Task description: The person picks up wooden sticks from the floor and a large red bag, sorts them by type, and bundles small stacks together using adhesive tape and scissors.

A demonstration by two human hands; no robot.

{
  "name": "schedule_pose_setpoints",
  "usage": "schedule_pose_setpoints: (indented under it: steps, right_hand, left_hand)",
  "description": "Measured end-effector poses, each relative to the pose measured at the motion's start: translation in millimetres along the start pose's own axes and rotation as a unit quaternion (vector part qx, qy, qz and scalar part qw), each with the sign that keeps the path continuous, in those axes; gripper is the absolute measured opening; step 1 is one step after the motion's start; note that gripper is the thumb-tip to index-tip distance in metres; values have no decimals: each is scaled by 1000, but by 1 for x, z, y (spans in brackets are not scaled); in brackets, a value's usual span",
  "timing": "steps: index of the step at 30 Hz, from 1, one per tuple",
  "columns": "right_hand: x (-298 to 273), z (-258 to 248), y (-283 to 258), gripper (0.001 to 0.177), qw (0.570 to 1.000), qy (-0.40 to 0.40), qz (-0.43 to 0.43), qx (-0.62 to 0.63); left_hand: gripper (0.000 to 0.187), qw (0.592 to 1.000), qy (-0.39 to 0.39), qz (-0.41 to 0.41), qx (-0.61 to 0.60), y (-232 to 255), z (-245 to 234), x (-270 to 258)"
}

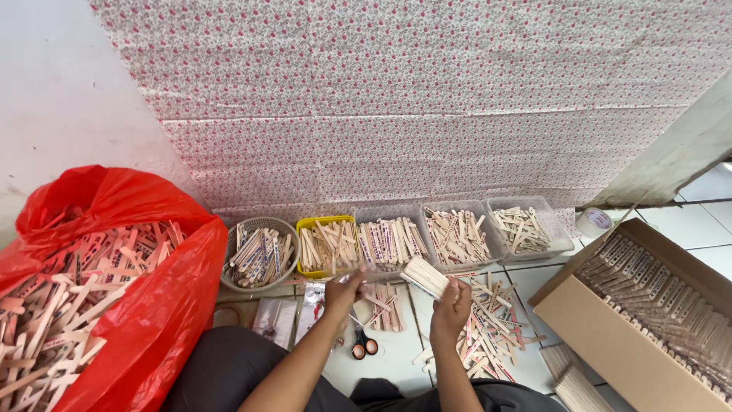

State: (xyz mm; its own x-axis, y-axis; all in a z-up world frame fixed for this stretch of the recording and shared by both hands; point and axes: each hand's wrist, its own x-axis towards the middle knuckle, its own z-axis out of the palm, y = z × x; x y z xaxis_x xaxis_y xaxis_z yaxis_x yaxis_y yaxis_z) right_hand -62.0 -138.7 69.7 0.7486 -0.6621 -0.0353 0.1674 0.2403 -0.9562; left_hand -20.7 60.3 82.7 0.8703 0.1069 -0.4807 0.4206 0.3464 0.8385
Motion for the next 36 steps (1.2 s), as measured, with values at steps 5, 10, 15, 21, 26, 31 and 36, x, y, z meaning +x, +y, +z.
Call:
schedule_pose_setpoints:
  steps: [5, 10, 15, 21, 26, 31, 36]
  right_hand:
    - [-8, -3, 22, 28, 886, -2, -385, -260]
    - [-18, 1, 31, 24, 830, -11, -479, -285]
    - [-11, -5, 30, 24, 797, -2, -525, -300]
    - [-4, -7, 29, 21, 790, 7, -540, -289]
    - [-6, -4, 21, 21, 803, 25, -534, -265]
    - [-8, -6, 27, 21, 778, 27, -555, -293]
    - [-27, 7, 29, 22, 787, -27, -556, -265]
  left_hand:
    - [38, 995, 35, -9, -93, -7, 1, 11]
    - [43, 993, 18, -39, -111, -9, 4, 6]
    - [47, 986, -16, -78, -147, -11, 6, 7]
    - [52, 984, -20, -88, -154, -13, 8, 6]
    - [103, 982, -107, -77, -138, -24, 3, 6]
    - [38, 980, -51, -106, -160, -23, 9, -3]
    - [43, 976, -28, -92, -198, -22, 14, -3]
